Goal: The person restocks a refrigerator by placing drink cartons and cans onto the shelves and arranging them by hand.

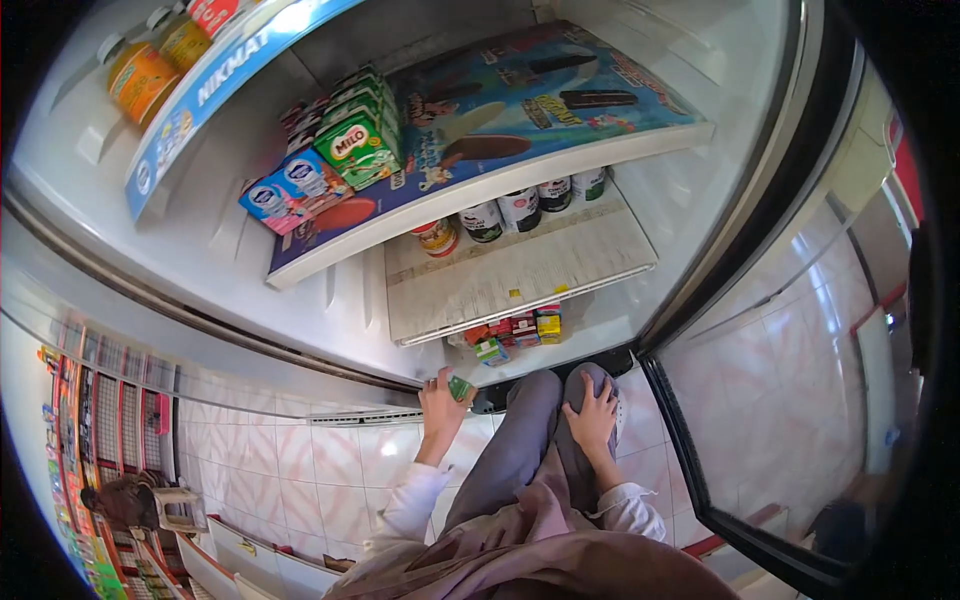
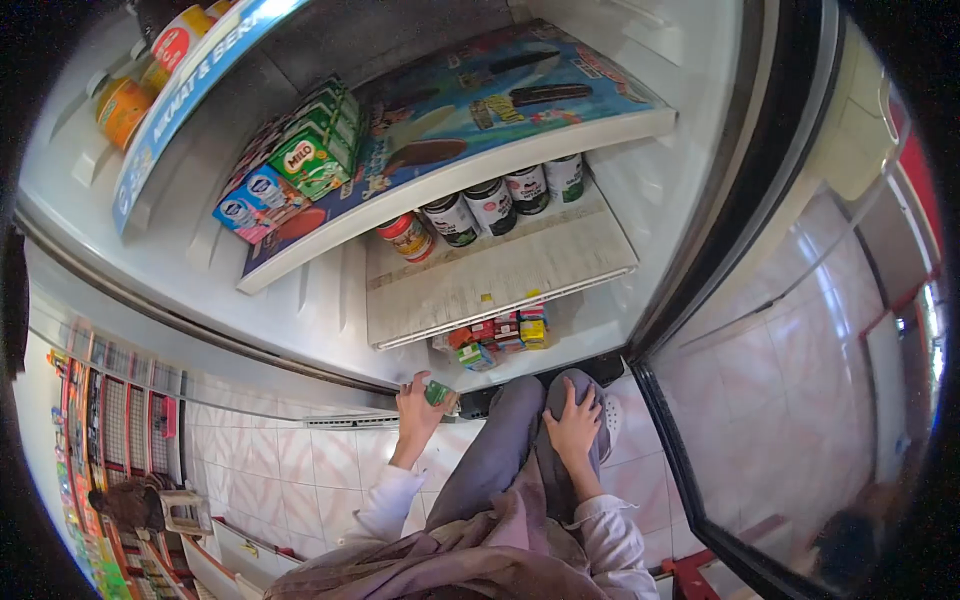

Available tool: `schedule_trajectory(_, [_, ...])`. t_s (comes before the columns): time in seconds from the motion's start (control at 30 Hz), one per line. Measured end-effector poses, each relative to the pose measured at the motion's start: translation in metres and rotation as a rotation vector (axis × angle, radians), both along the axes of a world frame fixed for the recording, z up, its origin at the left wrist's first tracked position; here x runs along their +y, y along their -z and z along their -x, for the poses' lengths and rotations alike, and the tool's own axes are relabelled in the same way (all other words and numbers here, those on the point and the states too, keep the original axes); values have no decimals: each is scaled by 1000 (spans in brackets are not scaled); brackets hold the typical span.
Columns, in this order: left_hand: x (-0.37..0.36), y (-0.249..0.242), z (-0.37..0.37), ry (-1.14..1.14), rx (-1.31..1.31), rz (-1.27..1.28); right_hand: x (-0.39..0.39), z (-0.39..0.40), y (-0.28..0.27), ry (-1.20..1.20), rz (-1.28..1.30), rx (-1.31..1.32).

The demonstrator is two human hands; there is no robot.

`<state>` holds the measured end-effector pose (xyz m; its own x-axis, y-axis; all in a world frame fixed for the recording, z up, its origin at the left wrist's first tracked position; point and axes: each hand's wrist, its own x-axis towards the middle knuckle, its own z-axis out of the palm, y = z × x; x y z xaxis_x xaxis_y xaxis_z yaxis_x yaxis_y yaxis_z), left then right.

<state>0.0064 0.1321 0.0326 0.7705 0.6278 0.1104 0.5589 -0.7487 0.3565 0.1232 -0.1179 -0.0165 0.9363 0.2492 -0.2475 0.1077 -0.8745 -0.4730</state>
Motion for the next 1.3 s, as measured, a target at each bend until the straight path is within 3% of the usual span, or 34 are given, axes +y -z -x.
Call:
schedule_trajectory(0.1, [-14,-38,16,52,-81,178,-2,3,-3,-12,4,6])
schedule_trajectory(0.2, [-32,-83,28,139,-153,322,-10,11,1,-81,10,-164])
schedule_trajectory(0.3, [-45,-104,39,240,-157,390,-18,20,-35,-341,-346,-165])
schedule_trajectory(0.4, [-58,-120,39,396,-178,434,-16,36,-68,-606,-713,46])
schedule_trajectory(0.47, [-67,-131,36,447,-171,509,-11,48,-100,-644,-697,151])
schedule_trajectory(0.6, [-73,-133,34,527,-186,596,-14,53,-114,-590,-775,282])
schedule_trajectory(0.8, [-70,-136,41,591,-222,695,-16,51,-109,-708,-812,237])
schedule_trajectory(0.97, [-60,-142,52,606,-243,693,-13,61,-115,-632,-802,291])
schedule_trajectory(1.1, [-58,-131,53,534,-675,934,-9,52,-136,-525,-927,181])
schedule_trajectory(1.2, [-56,-99,53,338,-769,1277,-9,26,-186,-450,-986,107])
schedule_trajectory(1.23, [-59,-88,52,320,-702,1239,-8,17,-211,-426,-978,62])
schedule_trajectory(1.3, [-70,-51,52,380,-514,929,-5,-2,-254,-371,-979,-56])
